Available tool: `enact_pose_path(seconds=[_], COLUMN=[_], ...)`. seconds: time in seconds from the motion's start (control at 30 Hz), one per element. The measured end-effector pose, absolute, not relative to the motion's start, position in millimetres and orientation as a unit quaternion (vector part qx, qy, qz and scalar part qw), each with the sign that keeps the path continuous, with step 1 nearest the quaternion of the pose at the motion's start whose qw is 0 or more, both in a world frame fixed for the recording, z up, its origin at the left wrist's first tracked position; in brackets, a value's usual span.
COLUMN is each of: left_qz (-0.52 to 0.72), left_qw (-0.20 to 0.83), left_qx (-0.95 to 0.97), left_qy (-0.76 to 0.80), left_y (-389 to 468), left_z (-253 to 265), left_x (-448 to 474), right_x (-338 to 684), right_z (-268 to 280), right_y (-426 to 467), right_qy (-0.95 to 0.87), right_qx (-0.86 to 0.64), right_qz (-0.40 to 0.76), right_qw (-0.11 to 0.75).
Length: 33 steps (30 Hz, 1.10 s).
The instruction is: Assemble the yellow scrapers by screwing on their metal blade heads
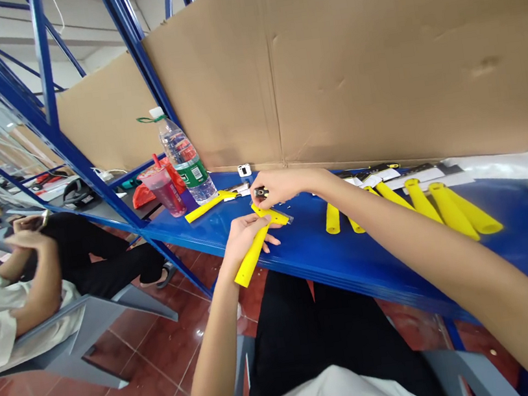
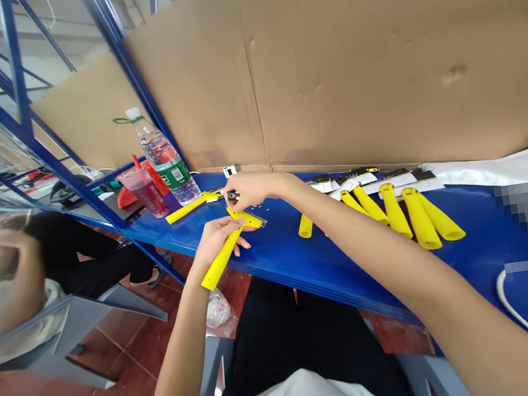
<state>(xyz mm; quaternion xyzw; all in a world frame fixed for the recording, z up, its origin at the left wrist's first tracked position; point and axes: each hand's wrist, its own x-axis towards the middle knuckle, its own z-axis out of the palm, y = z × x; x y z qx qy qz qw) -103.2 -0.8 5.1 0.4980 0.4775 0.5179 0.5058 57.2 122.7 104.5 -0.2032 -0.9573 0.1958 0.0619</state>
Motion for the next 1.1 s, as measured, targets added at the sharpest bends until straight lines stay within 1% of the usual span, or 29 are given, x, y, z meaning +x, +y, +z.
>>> enact_pose_path(seconds=[0.37, 0.5, 0.6, 0.7, 0.9, 0.97, 1.1], left_qz=[0.496, 0.498, 0.502, 0.504, 0.515, 0.520, 0.525], left_qw=[0.501, 0.509, 0.511, 0.514, 0.515, 0.512, 0.505], left_qx=[0.505, 0.506, 0.503, 0.504, 0.502, 0.502, 0.502], left_qy=[0.497, 0.487, 0.484, 0.477, 0.467, 0.464, 0.466], left_y=[-2.0, -1.3, -0.8, 0.7, 2.2, 1.4, 0.2], left_z=[10.6, 11.2, 11.7, 10.1, 5.8, 6.0, 6.8], left_x=[-101.6, -104.0, -106.2, -108.6, -110.7, -110.3, -109.6], right_x=[57.1, 59.6, 63.6, 70.2, 88.3, 91.0, 86.5], right_z=[108.4, 108.6, 110.6, 115.2, 134.1, 137.6, 131.7], right_y=[118.8, 123.1, 124.6, 126.1, 124.5, 122.1, 122.5], right_qy=[-0.964, -0.966, -0.962, -0.950, -0.939, -0.939, -0.937], right_qx=[-0.170, -0.160, -0.185, -0.215, -0.212, -0.216, -0.226], right_qz=[0.204, 0.197, 0.197, 0.219, 0.250, 0.255, 0.265], right_qw=[0.033, 0.049, 0.051, 0.056, 0.101, 0.085, 0.010])
